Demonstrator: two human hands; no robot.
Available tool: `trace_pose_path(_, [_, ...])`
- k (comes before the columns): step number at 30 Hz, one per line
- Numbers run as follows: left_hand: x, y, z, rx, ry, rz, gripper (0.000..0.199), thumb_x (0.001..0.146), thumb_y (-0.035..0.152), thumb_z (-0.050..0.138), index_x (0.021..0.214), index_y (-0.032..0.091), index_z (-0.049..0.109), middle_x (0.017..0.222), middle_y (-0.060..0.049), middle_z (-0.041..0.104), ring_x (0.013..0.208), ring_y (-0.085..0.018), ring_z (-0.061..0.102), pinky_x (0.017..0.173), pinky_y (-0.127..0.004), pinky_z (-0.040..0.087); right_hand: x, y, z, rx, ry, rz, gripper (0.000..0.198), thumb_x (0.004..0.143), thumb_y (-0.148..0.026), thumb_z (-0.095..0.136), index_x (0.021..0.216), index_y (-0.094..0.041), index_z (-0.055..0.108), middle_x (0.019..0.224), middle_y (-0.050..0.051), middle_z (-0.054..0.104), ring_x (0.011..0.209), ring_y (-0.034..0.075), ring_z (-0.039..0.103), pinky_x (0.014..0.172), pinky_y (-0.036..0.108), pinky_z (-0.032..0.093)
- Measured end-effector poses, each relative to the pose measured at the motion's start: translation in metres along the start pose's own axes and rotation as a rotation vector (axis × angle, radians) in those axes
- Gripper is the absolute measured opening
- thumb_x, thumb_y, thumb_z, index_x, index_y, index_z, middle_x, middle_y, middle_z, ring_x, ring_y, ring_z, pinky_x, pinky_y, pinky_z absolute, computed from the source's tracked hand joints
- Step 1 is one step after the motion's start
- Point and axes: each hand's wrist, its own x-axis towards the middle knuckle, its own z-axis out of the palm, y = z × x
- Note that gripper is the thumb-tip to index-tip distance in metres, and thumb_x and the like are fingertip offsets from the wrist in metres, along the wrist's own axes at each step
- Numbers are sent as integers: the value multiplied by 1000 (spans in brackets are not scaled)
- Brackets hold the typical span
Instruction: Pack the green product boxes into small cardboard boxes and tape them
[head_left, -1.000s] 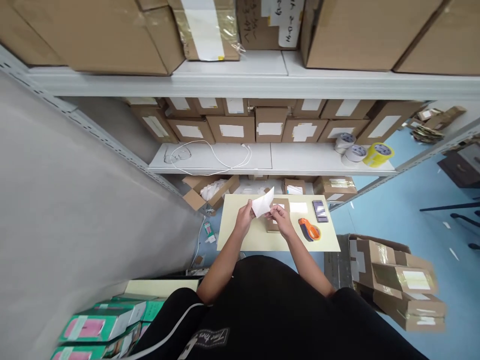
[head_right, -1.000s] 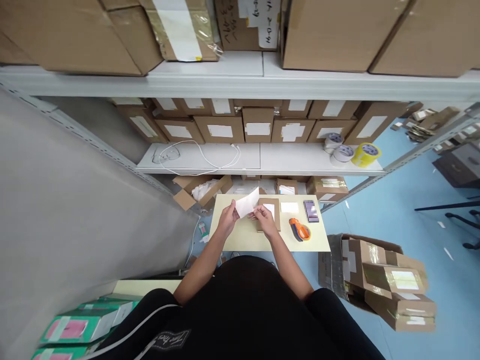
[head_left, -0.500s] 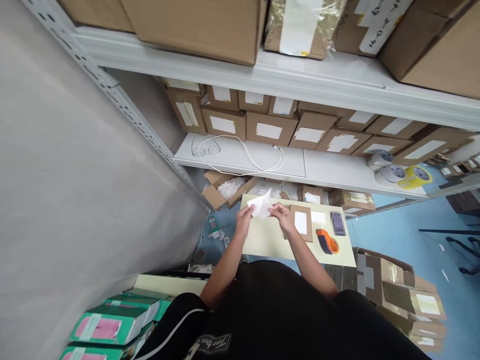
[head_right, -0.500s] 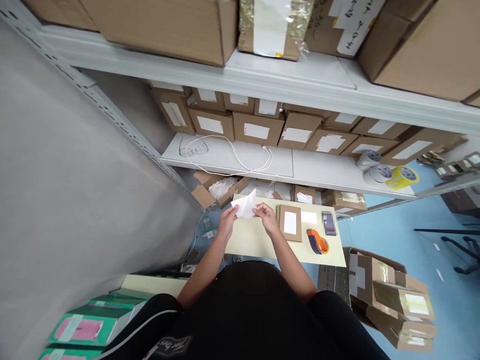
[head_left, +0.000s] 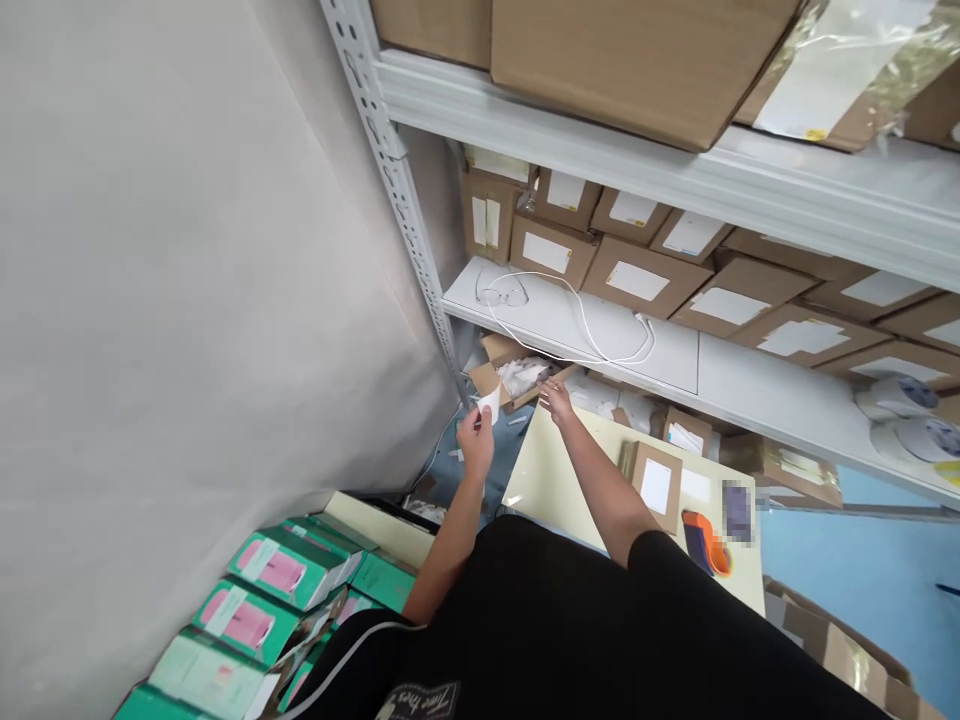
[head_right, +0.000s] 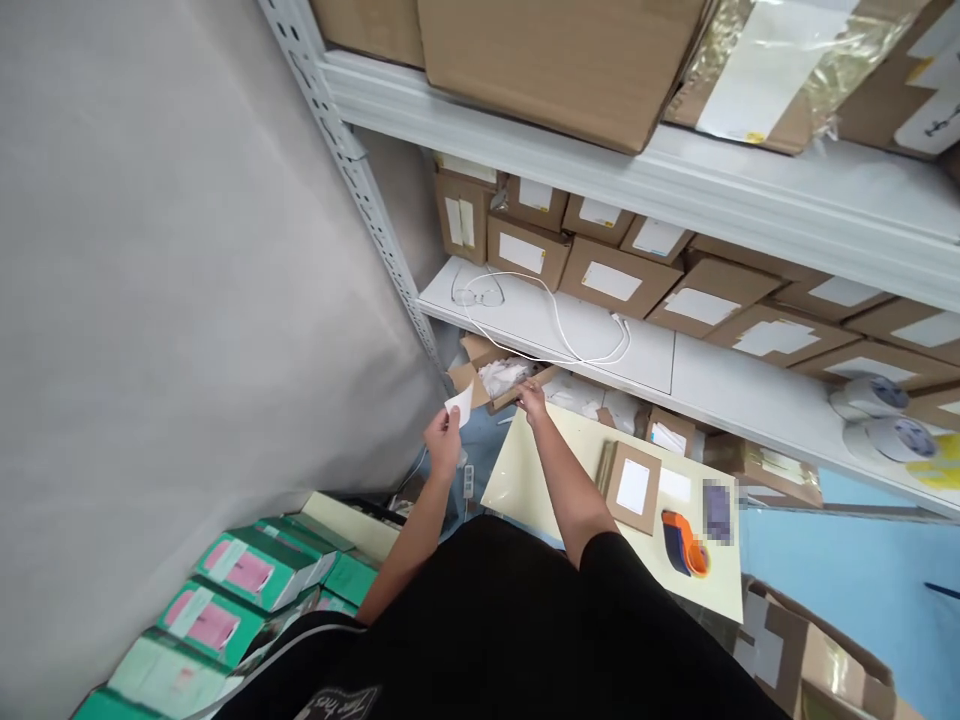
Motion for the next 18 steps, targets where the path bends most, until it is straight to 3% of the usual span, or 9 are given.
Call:
trace_pose_path(3, [-7, -4, -1, 197, 17, 161, 27, 89, 47, 71, 97, 23, 79, 91, -5, 74, 87, -22, 66, 80, -32, 52, -12, 4, -9, -50, -36, -1, 33, 68, -45, 80, 88, -23, 65, 78, -2, 72, 68, 14, 67, 65, 25, 52])
trace_pose_path(4, [-9, -6, 1, 261, -31, 201, 25, 89, 44, 71, 100, 24, 80, 97, -7, 74, 91, -24, 67, 84, -34, 52, -20, 7, -18, -50, -89, 14, 34, 70, -50, 80, 83, -22, 66, 77, 0, 73, 69, 15, 68, 65, 25, 53])
trace_pose_path(7, [-17, -14, 17, 423, -245, 283, 17, 85, 36, 76, 99, 27, 80, 109, -9, 74, 107, -28, 67, 100, -40, 50, -55, 19, -53, -47, -341, 111, 48, 77, -66, 74, 72, -18, 68, 71, 8, 73, 68, 19, 70, 65, 29, 55])
trace_pose_path(9, [-24, -21, 35, 517, -461, 330, 15, 82, 32, 79, 97, 29, 81, 110, -10, 73, 113, -30, 65, 106, -43, 48, -80, 28, -79, -7, -390, 109, 48, 74, -65, 78, 75, -18, 71, 74, 8, 73, 70, 20, 70, 67, 31, 56])
trace_pose_path(11, [-32, -27, 58, 599, -685, 393, 22, 81, 30, 79, 103, 30, 80, 114, -10, 73, 118, -31, 63, 109, -45, 47, -99, 37, -106, 37, -280, 48, 44, 66, -59, 87, 74, -19, 71, 75, 4, 73, 70, 18, 68, 67, 30, 56])
trace_pose_path(13, [-42, -34, 84, 644, -826, 462, 38, 80, 27, 80, 118, 30, 76, 126, -10, 70, 126, -33, 58, 113, -47, 44, -110, 45, -132, 72, -87, -11, 43, 58, -55, 91, 67, -20, 67, 69, 1, 68, 67, 16, 63, 65, 29, 54])
trace_pose_path(15, [-53, -42, 110, 647, -878, 483, 56, 76, 27, 84, 130, 29, 68, 137, -11, 64, 132, -34, 55, 116, -48, 42, -116, 54, -158, 100, 80, -42, 48, 56, -56, 90, 57, -22, 57, 60, -2, 60, 62, 14, 58, 62, 28, 51])
trace_pose_path(18, [-69, -56, 146, 625, -945, 338, 76, 65, 30, 92, 134, 26, 60, 137, -12, 62, 124, -33, 61, 106, -45, 49, -121, 66, -195, 126, 184, -78, 57, 61, -62, 84, 54, -24, 43, 55, -5, 49, 58, 13, 52, 59, 28, 49])
